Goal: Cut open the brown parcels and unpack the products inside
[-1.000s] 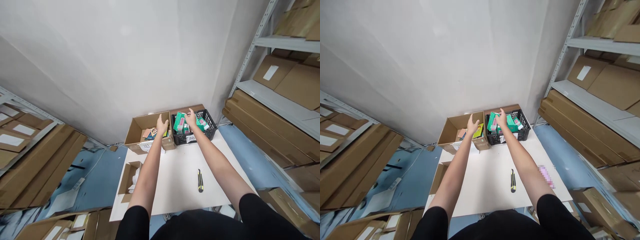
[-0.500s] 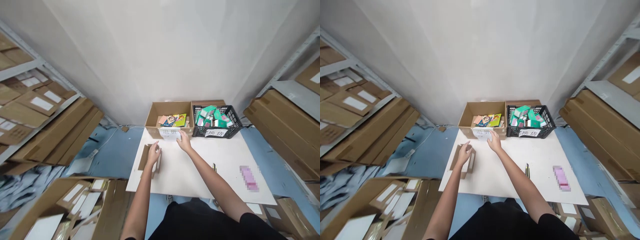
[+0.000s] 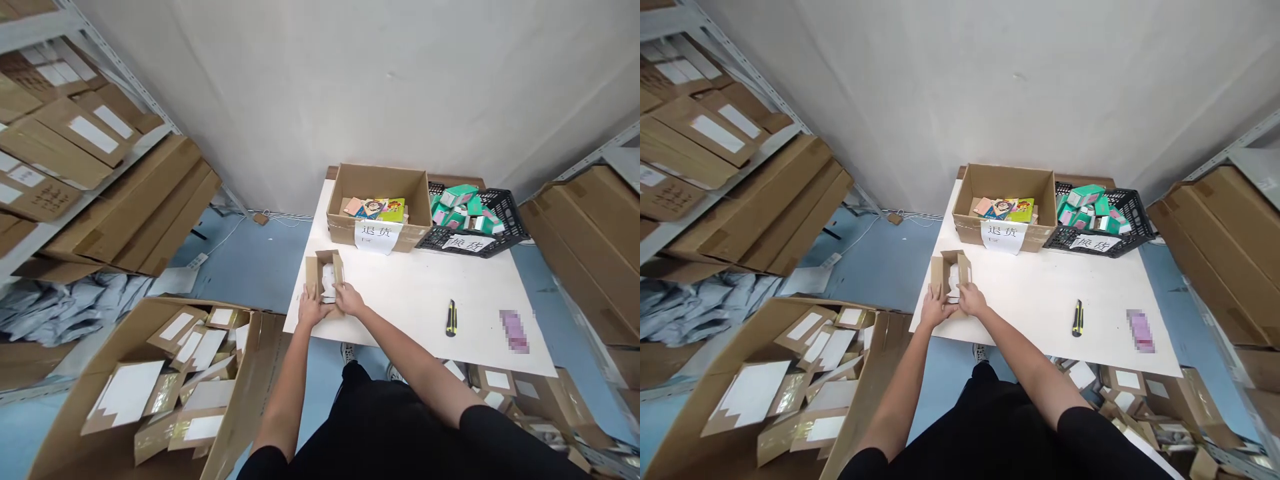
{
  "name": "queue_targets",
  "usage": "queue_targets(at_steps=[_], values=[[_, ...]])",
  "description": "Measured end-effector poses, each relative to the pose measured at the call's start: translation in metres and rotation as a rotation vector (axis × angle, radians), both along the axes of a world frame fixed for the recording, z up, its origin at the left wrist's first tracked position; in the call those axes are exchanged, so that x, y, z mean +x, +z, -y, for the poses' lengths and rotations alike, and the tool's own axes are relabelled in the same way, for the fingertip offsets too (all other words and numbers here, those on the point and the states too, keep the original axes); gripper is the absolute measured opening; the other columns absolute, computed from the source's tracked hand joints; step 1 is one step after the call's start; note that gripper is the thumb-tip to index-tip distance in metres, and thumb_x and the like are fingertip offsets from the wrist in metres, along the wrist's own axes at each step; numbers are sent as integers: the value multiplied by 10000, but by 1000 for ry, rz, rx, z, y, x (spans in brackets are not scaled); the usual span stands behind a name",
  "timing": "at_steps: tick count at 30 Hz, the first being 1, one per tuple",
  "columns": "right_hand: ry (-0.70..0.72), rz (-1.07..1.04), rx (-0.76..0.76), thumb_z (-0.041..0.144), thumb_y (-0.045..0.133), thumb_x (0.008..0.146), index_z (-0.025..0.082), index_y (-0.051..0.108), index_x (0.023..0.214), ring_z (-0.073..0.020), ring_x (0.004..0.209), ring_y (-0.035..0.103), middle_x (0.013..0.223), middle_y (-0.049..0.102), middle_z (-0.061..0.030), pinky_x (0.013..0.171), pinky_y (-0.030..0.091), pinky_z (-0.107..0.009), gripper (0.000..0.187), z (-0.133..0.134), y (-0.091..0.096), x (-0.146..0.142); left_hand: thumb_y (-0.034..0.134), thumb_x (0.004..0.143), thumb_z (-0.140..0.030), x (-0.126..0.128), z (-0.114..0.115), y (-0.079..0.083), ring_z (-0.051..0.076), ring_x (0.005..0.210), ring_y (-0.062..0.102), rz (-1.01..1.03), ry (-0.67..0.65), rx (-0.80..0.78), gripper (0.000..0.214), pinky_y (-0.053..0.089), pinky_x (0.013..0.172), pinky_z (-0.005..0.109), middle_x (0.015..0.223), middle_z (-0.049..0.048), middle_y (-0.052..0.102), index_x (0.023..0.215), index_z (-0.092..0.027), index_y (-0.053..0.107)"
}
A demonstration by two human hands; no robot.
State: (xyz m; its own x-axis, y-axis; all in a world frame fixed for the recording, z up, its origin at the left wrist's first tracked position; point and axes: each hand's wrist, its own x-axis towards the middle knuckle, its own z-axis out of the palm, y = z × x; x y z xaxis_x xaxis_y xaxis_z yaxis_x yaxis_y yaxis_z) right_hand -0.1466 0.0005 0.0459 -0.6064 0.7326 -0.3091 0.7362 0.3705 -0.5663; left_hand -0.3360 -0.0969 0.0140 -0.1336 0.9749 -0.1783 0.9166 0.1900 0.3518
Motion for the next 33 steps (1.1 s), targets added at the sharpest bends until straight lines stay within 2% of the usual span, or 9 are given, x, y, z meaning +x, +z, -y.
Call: queue_targets(at_steps=[2, 6, 11, 14, 17, 20, 23, 28, 33], values=[[-67, 101, 31, 370, 596, 1011, 191, 672, 1467, -377, 1575, 350, 1682, 421, -180, 1222, 395, -501, 495, 7, 6, 11, 827, 812, -520, -3, 3, -2, 499, 1651, 73, -24, -79, -36, 545, 342, 1265, 622, 1784, 113, 273, 1257, -208, 784], [-77, 186, 133, 456, 708, 953, 130, 742, 1348, -446, 1656, 87, 1781, 219, -198, 1278, 244, -598, 513, 26, 11, 35, 746, 873, -266, 13, -2, -1, 437, 1654, 167, -97, -128, 49, 129, 401, 1235, 601, 1738, 94, 388, 974, -207, 799], [-201, 120, 282, 320, 792, 891, 60, 664, 1420, -403, 1671, 54, 1788, 79, -254, 1282, 255, -565, 603, 41, 15, 92, 610, 957, -155, 96, -19, 17, 337, 1650, 249, -111, -232, 226, 160, 284, 1310, 590, 1706, 88, 444, 949, -215, 759], [-353, 63, 366, 242, 829, 851, 118, 656, 1434, -396, 1673, 57, 1795, 77, -230, 1270, 278, -582, 621, 43, 29, 163, 617, 966, -158, 174, -27, 34, 344, 1653, 236, -99, -342, 288, 174, 222, 1316, 641, 1701, 73, 454, 1008, -235, 766], [-541, 33, 434, 167, 854, 804, 171, 681, 1407, -403, 1673, 19, 1806, 72, -189, 1272, 265, -615, 628, 60, 43, 257, 649, 964, -199, 262, -32, 49, 358, 1655, 224, -43, -489, 322, 196, 209, 1308, 667, 1699, 60, 457, 1090, -272, 779], [-776, 43, 461, 134, 806, 845, 164, 777, 1206, -397, 1674, 0, 1812, 89, -148, 1290, 223, -628, 364, 101, 50, 361, 678, 953, -234, 363, -35, 60, 365, 1662, 195, 20, -666, 369, 210, 218, 1308, 664, 1698, 47, 461, 1120, -300, 789], [-1037, 60, 505, 136, 726, 916, 176, 815, 975, -358, 1679, -17, 1813, 145, -75, 1310, 191, -613, 114, 163, 49, 464, 691, 952, -267, 482, -25, 67, 361, 1664, 190, 82, -897, 398, 164, 234, 1314, 646, 1693, 28, 472, 1073, -296, 798], [-1457, 190, 588, 146, 717, 919, 196, 814, 930, -341, 1678, -49, 1805, 197, -45, 1301, 204, -629, 110, 302, 49, 597, 697, 957, -303, 667, 47, 78, 373, 1665, 179, 152, -1330, 355, 147, 236, 1326, 632, 1715, 35, 436, 1034, -271, 818], [-1782, 423, 642, 176, 711, 914, 198, 810, 909, -352, 1672, -53, 1793, 241, -57, 1288, 236, -621, 101, 427, 59, 656, 720, 943, -283, 795, 144, 92, 373, 1674, 128, 218, -1666, 340, 147, 226, 1323, 662, 1740, 47, 385, 1043, -262, 825]])
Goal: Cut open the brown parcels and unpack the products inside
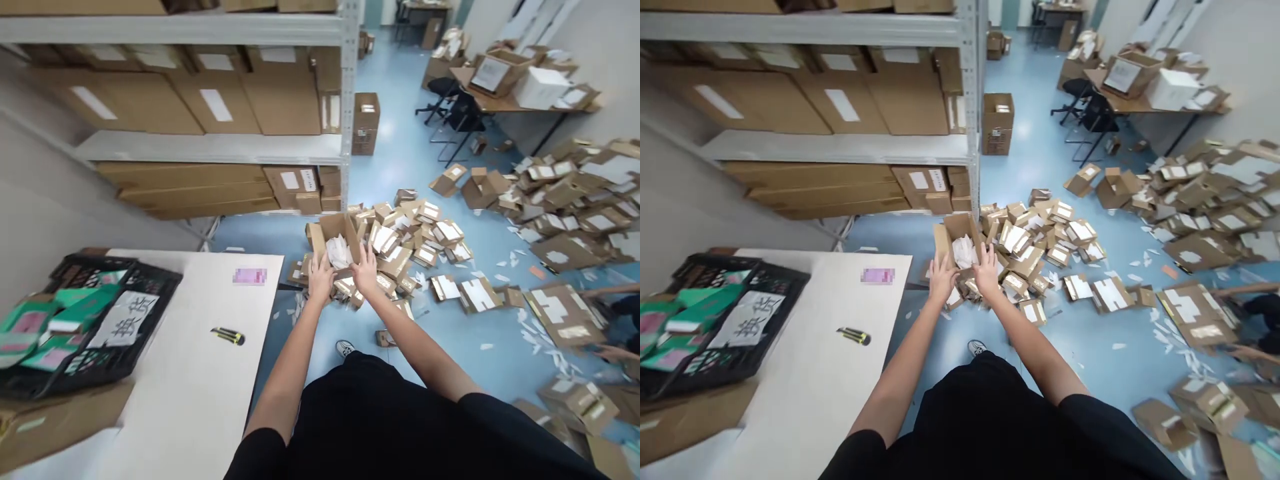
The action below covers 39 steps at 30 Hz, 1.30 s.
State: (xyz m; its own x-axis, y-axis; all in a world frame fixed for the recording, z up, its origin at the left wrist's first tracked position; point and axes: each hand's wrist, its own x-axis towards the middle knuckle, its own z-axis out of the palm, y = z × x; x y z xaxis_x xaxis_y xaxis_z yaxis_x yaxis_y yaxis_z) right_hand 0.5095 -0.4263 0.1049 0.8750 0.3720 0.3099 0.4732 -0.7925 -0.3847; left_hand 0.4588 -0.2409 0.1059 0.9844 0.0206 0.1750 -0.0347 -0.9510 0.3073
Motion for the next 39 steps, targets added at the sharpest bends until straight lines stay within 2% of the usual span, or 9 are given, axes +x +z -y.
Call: queue_targets(at_steps=[4, 9, 14, 19, 24, 29, 34, 36, 39], values=[[-274, -7, -97, 199, 733, 897, 204, 815, 940, -398, 1664, 0, 1801, 212, -54, 1280, 222, -647, 93, 73, 7, 29, 701, 950, -240, 74, 73, 10, 349, 1682, 93, -16, -229, -10, 158, 257, 1321, 635, 1770, 46, 320, 1055, -253, 818], [-393, -52, -158, 219, 762, 854, 208, 749, 1300, -457, 1647, 52, 1806, 157, -130, 1245, 216, -715, 447, 123, 17, 73, 591, 948, -129, 119, 120, 31, 313, 1689, 38, 63, -235, -54, 551, 272, 1325, 609, 1800, 62, 226, 1482, -259, 634], [-276, -52, -104, 227, 704, 879, 177, 654, 1436, -450, 1640, 104, 1807, 123, -149, 1254, 248, -662, 561, 93, 20, 91, 568, 941, -146, 100, 83, 46, 327, 1689, 29, 106, -137, -104, 673, 255, 1333, 624, 1812, 19, 189, 1598, -278, 509], [38, -87, -16, 219, 674, 892, 171, 629, 1461, -441, 1633, 136, 1804, 134, -150, 1262, 260, -644, 573, -13, 11, 81, 606, 928, -152, 37, -12, 35, 344, 1680, 109, 65, 119, -120, 681, 257, 1349, 586, 1812, 20, 193, 1592, -271, 515], [412, -116, -22, 200, 642, 909, 167, 616, 1473, -416, 1630, 168, 1800, 154, -137, 1253, 318, -591, 565, -143, 11, 24, 577, 941, -133, -92, -100, 17, 340, 1666, 182, 43, 521, -110, 630, 280, 1352, 531, 1796, 70, 247, 1564, -226, 541], [902, -83, -9, 206, 630, 912, 154, 606, 1483, -419, 1624, 190, 1774, 213, -172, 1245, 340, -597, 574, -252, 21, -110, 573, 937, -118, -275, -123, 21, 350, 1651, 225, 33, 962, -95, 646, 325, 1321, 571, 1774, 105, 295, 1572, -225, 518], [1424, -37, 29, 216, 608, 919, 167, 607, 1481, -423, 1612, 226, 1754, 262, -181, 1229, 353, -634, 563, -309, 28, -310, 563, 946, -142, -474, -77, 33, 349, 1634, 267, 121, 1444, -94, 674, 350, 1304, 578, 1755, 106, 336, 1607, -236, 476], [1621, -23, 30, 220, 613, 918, 172, 602, 1490, -428, 1608, 239, 1753, 269, -183, 1221, 358, -646, 574, -304, 31, -403, 566, 943, -152, -554, -35, 35, 344, 1629, 276, 162, 1629, -89, 696, 345, 1305, 583, 1744, 107, 358, 1624, -241, 455], [1888, -1, 13, 224, 631, 910, 171, 598, 1500, -428, 1606, 252, 1744, 290, -183, 1229, 360, -634, 593, -265, 32, -539, 549, 955, -165, -666, 48, 34, 333, 1612, 313, 204, 1879, -73, 673, 343, 1308, 567, 1716, 122, 404, 1619, -226, 462]])
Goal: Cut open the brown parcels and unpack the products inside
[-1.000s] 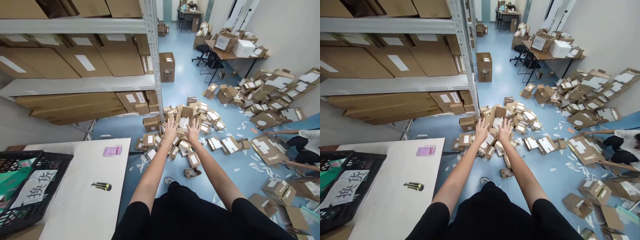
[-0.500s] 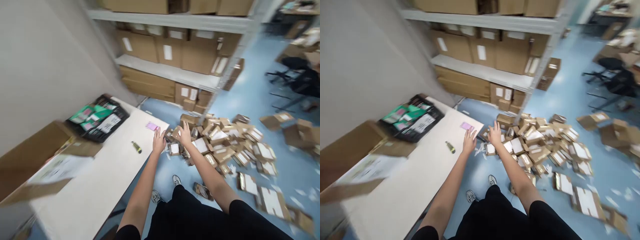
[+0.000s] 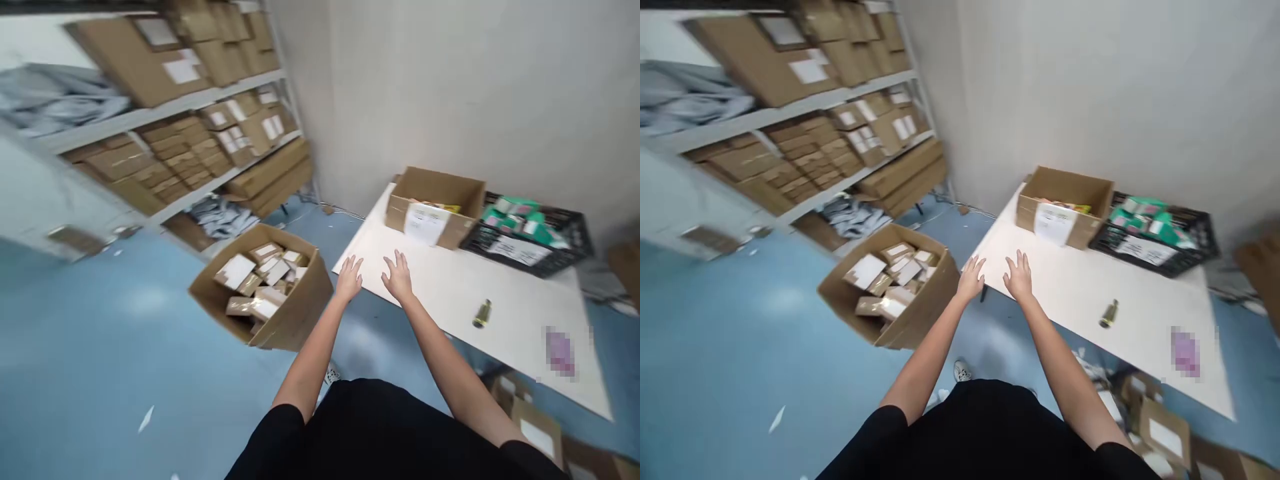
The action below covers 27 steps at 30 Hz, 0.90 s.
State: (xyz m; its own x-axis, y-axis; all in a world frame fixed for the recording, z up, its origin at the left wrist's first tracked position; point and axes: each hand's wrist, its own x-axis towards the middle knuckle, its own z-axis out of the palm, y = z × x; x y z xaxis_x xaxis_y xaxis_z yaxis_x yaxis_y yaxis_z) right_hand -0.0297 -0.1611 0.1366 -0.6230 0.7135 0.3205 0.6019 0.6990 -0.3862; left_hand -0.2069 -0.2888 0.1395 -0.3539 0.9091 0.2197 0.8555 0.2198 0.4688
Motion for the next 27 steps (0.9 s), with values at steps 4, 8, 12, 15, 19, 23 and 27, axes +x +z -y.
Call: queue_targets(at_steps=[4, 8, 12, 15, 19, 23, 27], values=[[273, 41, -15, 223, 651, 897, 166, 609, 1492, -416, 1593, 293, 1722, 330, -193, 1248, 354, -605, 600, 80, -6, -149, 542, 957, -160, -116, 121, -10, 315, 1575, 387, 10, 288, -6, 662, 353, 1302, 534, 1691, 140, 439, 1612, -210, 465], [479, 87, -26, 224, 655, 888, 172, 603, 1499, -402, 1595, 292, 1722, 333, -188, 1259, 347, -589, 615, 155, -15, -259, 580, 941, -160, -192, 228, -24, 313, 1554, 421, 34, 516, -32, 671, 368, 1290, 516, 1671, 154, 463, 1602, -206, 475], [621, 133, -35, 218, 649, 880, 174, 607, 1497, -395, 1599, 281, 1731, 328, -174, 1267, 338, -584, 620, 205, -20, -337, 597, 933, -154, -238, 302, -38, 317, 1556, 422, 89, 703, -65, 682, 381, 1279, 513, 1670, 169, 461, 1602, -199, 471], [702, 151, -34, 224, 656, 881, 168, 612, 1489, -400, 1604, 265, 1740, 312, -176, 1272, 322, -598, 612, 222, -24, -383, 605, 925, -150, -263, 330, -51, 321, 1556, 424, 141, 786, -80, 687, 386, 1274, 521, 1684, 164, 444, 1597, -215, 477], [790, 163, -56, 233, 671, 893, 155, 600, 1498, -411, 1602, 272, 1732, 323, -197, 1269, 308, -620, 615, 225, -32, -444, 624, 915, -146, -299, 338, -71, 311, 1569, 411, 178, 843, -80, 713, 391, 1273, 497, 1690, 150, 437, 1604, -239, 465], [861, 187, -92, 217, 673, 886, 177, 573, 1532, -406, 1617, 243, 1757, 292, -164, 1270, 308, -609, 655, 218, -48, -518, 660, 902, -161, -346, 332, -92, 325, 1586, 387, 207, 888, -137, 743, 390, 1271, 509, 1705, 159, 410, 1609, -246, 449], [924, 247, -144, 196, 649, 896, 186, 571, 1540, -391, 1621, 239, 1774, 261, -146, 1261, 337, -582, 649, 211, -73, -609, 731, 877, -214, -412, 321, -116, 373, 1580, 386, 242, 964, -235, 792, 399, 1254, 531, 1738, 176, 346, 1613, -247, 440]])
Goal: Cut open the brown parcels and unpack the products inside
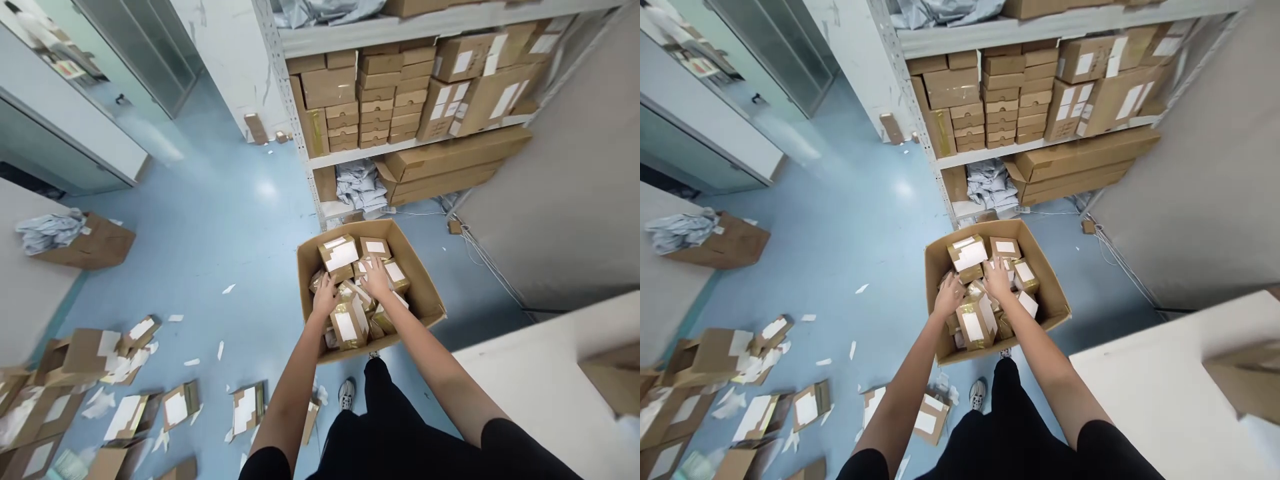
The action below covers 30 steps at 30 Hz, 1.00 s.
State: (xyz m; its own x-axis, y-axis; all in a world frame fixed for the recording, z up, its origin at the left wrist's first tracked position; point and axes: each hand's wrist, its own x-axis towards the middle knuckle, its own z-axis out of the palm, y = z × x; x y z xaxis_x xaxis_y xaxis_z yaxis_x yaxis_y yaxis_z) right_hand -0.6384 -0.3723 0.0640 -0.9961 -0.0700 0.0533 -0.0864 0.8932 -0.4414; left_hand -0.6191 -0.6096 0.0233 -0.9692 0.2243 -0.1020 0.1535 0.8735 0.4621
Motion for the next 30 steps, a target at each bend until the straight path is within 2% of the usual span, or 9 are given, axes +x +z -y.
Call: queue_targets(at_steps=[4, 8, 11, 15, 19, 21, 24, 27, 30], values=[[76, 91, 1, 187, 658, 898, 175, 557, 1553, -395, 1616, 254, 1766, 277, -156, 1246, 366, -563, 663, -4, -36, -87, 783, 838, -222, -93, -9, -29, 397, 1557, 404, 89, 44, -92, 836, 423, 1226, 524, 1745, 184, 330, 1605, -246, 454], [151, 151, 16, 200, 709, 880, 179, 535, 1578, -414, 1614, 253, 1761, 293, -156, 1263, 343, -566, 720, -6, -81, -145, 805, 823, -231, -186, -16, -69, 420, 1576, 359, 138, 77, -132, 862, 428, 1214, 560, 1745, 193, 327, 1608, -246, 448], [223, 184, 33, 213, 742, 871, 190, 518, 1597, -427, 1622, 224, 1774, 263, -152, 1262, 336, -578, 760, -6, -113, -176, 826, 832, -305, -221, -20, -106, 461, 1624, 235, 159, 124, -141, 877, 401, 1217, 639, 1770, 183, 276, 1619, -277, 441], [314, 200, 57, 277, 796, 868, 244, 422, 1665, -440, 1646, 122, 1808, 162, -121, 1274, 276, -630, 881, 0, -146, -216, 749, 911, -313, -210, -26, -146, 457, 1618, 235, 131, 135, -117, 754, 414, 1203, 672, 1732, 144, 377, 1611, -306, 467], [436, 358, 97, 363, 867, 834, 307, 315, 1712, -459, 1650, 44, 1818, 130, -81, 1252, 309, -655, 1039, 13, -174, -243, 650, 964, -220, -185, -29, -163, 415, 1579, 317, 15, 174, -161, 623, 402, 1235, 636, 1680, 119, 468, 1573, -272, 531], [477, 409, 122, 361, 858, 854, 291, 333, 1708, -464, 1645, 67, 1808, 188, -79, 1238, 371, -597, 1004, 17, -186, -244, 650, 962, -203, -178, -30, -165, 408, 1559, 353, 1, 204, -203, 601, 398, 1245, 620, 1652, 118, 508, 1554, -260, 561], [470, 363, 160, 329, 787, 928, 267, 349, 1703, -445, 1649, 77, 1804, 207, -78, 1230, 413, -540, 892, 19, -193, -231, 635, 971, -191, -169, -35, -163, 414, 1556, 362, -27, 238, -237, 576, 422, 1228, 621, 1639, 105, 529, 1539, -272, 584], [447, 312, 186, 295, 722, 969, 264, 313, 1718, -421, 1658, 74, 1814, 144, -84, 1224, 426, -555, 854, 13, -187, -208, 605, 987, -190, -154, -43, -156, 413, 1573, 348, -76, 238, -240, 569, 434, 1222, 622, 1654, 92, 515, 1548, -284, 577], [422, 253, 176, 286, 712, 967, 252, 260, 1736, -408, 1661, 98, 1812, 133, -105, 1255, 380, -577, 892, 4, -168, -181, 585, 991, -176, -134, -48, -140, 402, 1589, 337, -109, 200, -224, 582, 430, 1230, 605, 1662, 92, 507, 1564, -278, 564]])
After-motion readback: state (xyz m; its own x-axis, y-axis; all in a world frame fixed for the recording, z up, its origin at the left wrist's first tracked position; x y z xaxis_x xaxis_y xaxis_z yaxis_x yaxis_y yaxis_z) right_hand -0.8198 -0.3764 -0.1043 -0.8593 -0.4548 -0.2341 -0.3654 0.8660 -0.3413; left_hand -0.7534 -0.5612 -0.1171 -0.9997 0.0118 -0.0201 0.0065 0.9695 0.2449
